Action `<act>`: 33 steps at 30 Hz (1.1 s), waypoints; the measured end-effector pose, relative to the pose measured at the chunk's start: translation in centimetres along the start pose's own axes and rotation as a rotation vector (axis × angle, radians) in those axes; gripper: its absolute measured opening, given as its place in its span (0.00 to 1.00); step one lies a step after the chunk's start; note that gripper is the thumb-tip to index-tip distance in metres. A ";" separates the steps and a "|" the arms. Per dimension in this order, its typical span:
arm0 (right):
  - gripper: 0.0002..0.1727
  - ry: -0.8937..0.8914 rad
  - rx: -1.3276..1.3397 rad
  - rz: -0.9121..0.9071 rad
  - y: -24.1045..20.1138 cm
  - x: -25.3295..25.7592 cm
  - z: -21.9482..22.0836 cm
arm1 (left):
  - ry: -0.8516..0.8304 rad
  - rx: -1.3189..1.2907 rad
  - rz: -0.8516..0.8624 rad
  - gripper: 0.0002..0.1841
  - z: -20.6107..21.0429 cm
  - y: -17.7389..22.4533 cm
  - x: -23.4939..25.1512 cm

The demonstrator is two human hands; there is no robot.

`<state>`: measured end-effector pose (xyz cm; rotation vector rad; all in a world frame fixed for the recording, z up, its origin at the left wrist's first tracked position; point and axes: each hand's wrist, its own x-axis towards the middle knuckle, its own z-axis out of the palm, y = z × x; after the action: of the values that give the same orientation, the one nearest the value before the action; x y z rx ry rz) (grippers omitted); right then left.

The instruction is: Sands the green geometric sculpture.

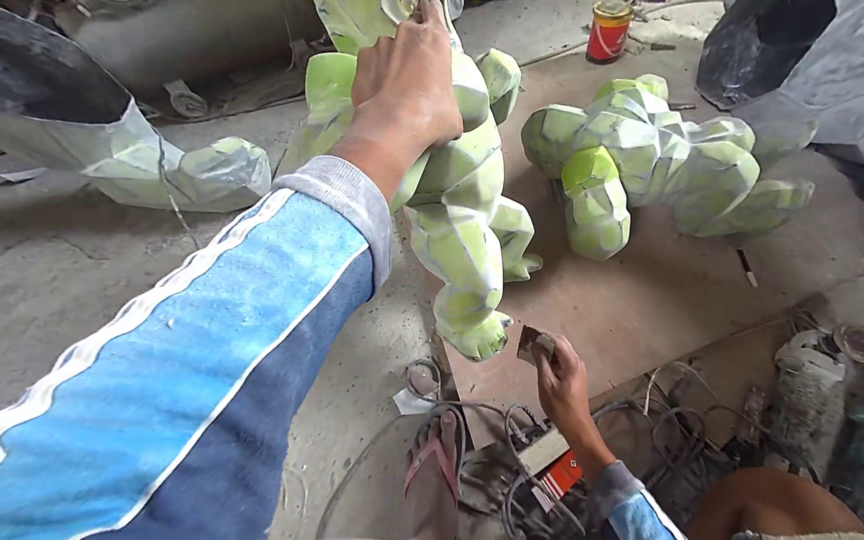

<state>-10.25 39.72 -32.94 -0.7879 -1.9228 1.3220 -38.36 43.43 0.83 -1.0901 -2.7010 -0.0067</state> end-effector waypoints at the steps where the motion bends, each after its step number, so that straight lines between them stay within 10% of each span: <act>1: 0.12 0.045 -0.004 0.025 -0.4 -0.3 0.4 | 0.002 0.002 -0.002 0.53 -0.1 0.5 -0.1; 12: 0.14 0.321 -0.227 0.042 -2.8 -0.8 3.1 | 0.016 0.035 -0.023 0.56 -0.3 5.2 -1.0; 33: 0.10 0.215 -0.435 0.173 -2.7 -3.1 3.4 | -0.033 0.044 -0.135 0.65 -0.8 7.7 -1.6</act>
<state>-11.38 34.69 -31.87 -1.2792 -2.0251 0.8726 -31.86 47.85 0.61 -0.9024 -2.7853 0.0484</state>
